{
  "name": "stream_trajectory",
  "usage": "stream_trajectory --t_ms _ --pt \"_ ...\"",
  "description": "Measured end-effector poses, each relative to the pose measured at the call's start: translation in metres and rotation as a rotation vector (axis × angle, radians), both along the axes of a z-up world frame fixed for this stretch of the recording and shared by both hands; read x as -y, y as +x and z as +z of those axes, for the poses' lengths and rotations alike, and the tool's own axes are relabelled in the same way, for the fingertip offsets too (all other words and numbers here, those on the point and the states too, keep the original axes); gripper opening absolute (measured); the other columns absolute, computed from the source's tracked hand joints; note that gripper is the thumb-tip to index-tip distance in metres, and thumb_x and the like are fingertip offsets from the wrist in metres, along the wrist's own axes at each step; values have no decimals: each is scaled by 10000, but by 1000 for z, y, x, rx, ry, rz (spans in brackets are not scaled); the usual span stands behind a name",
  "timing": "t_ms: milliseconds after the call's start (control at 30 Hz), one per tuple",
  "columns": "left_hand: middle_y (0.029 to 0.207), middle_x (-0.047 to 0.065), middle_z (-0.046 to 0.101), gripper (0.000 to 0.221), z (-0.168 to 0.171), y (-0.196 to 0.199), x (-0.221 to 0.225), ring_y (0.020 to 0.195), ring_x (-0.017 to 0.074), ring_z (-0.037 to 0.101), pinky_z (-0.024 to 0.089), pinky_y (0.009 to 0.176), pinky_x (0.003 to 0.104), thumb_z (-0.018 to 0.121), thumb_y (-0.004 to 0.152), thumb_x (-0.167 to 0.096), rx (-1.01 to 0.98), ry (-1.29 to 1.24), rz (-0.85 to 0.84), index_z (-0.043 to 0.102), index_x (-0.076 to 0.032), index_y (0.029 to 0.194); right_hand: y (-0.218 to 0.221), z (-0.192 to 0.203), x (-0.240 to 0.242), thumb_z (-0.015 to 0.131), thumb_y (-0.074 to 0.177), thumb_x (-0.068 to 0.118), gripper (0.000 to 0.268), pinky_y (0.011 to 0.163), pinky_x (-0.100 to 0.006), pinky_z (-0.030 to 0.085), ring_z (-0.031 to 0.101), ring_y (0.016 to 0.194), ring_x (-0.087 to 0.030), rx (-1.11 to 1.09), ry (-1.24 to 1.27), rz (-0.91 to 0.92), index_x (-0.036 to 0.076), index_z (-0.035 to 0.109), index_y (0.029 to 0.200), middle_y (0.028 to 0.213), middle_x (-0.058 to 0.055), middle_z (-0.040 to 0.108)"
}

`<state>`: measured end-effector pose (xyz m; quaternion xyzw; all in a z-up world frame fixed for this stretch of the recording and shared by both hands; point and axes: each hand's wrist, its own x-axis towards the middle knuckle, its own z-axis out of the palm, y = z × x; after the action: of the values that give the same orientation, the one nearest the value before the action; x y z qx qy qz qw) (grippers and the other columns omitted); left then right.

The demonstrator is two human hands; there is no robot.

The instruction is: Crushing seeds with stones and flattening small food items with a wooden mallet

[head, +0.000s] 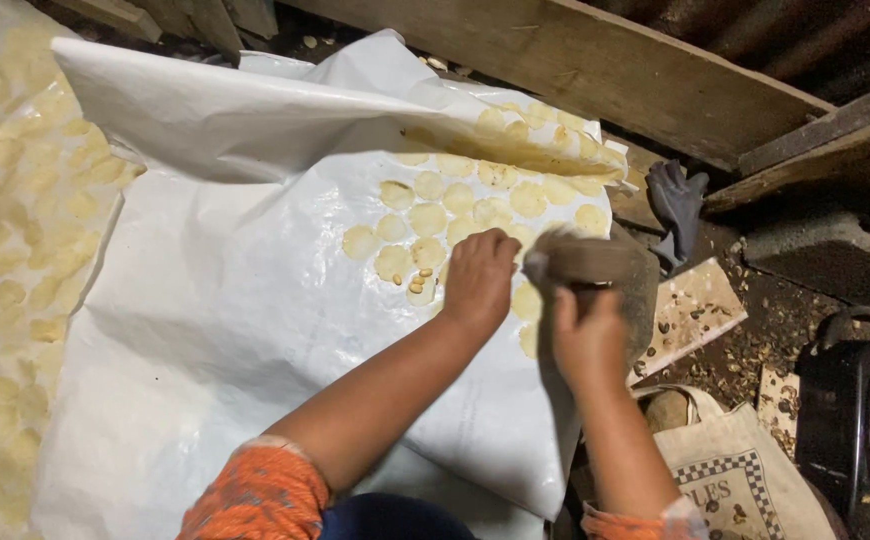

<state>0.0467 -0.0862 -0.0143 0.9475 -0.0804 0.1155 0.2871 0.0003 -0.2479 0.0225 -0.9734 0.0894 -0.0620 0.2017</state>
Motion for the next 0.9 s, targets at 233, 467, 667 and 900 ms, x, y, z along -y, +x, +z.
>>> stream_trajectory --t_ms 233,467,667,900 --pt "1399 211 533 622 32 -68 -84 1398 426 446 278 1163 649 717 924 -475 80 114 62 552 -71 1367 25 54 8 629 974 518 558 711 -564 571 715 942 -473 -389 177 36 -26 625 1097 896 -281 710" --pt "1491 229 472 698 32 -70 -90 1455 435 396 278 1205 608 683 935 -508 7 98 -5 482 -81 1449 20 36 -9 603 1025 455 539 811 -628 547 662 1005 -557 -175 162 -43 -59 563 1184 980 -385 670" --pt "1566 201 418 682 32 -76 -89 1506 396 335 235 1236 563 585 983 -520 -86 189 -55 437 -118 1513 42 50 3 601 974 498 602 769 -578 589 697 1016 -504 -372 120 13 -53 621 1216 1008 -334 702" --pt "1596 193 393 675 29 -71 -84 1522 370 313 205 1247 546 521 1011 -535 -122 242 -26 432 -110 1528 6 37 -11 603 964 519 542 747 -569 580 705 960 -521 -322 187 -2 3 598 1131 936 -335 704"
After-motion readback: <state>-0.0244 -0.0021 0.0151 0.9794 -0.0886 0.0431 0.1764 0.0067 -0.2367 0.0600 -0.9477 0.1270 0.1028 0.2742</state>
